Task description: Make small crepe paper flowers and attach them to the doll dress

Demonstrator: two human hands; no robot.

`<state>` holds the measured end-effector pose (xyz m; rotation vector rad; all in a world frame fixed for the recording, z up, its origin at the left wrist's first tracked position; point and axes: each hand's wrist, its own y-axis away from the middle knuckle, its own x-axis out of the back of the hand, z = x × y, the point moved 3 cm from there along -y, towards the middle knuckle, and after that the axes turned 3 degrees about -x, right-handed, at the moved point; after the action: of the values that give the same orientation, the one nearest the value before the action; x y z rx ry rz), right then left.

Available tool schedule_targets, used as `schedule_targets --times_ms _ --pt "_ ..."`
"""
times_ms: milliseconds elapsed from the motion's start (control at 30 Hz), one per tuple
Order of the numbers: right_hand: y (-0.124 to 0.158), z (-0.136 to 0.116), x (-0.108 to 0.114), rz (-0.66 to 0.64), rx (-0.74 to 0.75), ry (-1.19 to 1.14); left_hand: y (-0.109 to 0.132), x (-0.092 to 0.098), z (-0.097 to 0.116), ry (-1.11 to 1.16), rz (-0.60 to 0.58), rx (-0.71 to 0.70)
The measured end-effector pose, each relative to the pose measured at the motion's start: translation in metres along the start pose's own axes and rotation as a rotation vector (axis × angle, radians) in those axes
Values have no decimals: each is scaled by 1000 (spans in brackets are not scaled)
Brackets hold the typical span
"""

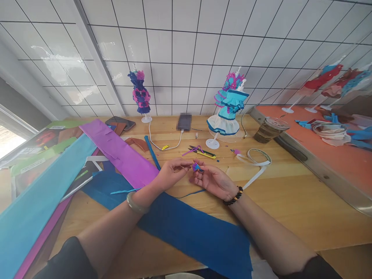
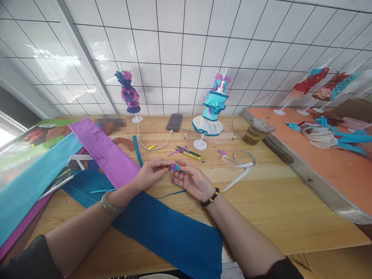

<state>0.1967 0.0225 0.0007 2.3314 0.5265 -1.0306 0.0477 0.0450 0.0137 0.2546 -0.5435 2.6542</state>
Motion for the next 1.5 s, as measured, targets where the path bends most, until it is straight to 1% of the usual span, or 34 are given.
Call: schedule_targets --times_ms 133,300,433,567,733,867,967,1167,1367,1433,1500 --pt "-1 0 0 -6 14 9 0 1 -5 5 39 55" --pt "-1 1 -1 -49 -7 -44 2 -3 2 49 -41 32" --pt "-1 3 -2 -34 -27 -4 3 -5 0 88 -41 35" --pt "-1 5 -2 33 -15 141 4 -6 -2 -39 -39 7" --pt "-2 7 -4 55 43 223 6 -9 5 -268 -93 -142" --pt "0 6 -5 77 16 226 4 -12 5 -354 -144 -224" --pt "1 4 -5 100 -17 194 3 -11 4 -412 -146 -249" --pt "1 2 0 129 -27 153 3 -9 0 -494 -159 -283" --pt "2 1 3 140 -58 157 3 -10 -1 -497 -161 -255" --pt "2 0 3 132 -62 168 2 -9 0 -451 -151 -210" --pt "4 -2 2 141 -52 205 2 -8 1 -362 -110 -129"
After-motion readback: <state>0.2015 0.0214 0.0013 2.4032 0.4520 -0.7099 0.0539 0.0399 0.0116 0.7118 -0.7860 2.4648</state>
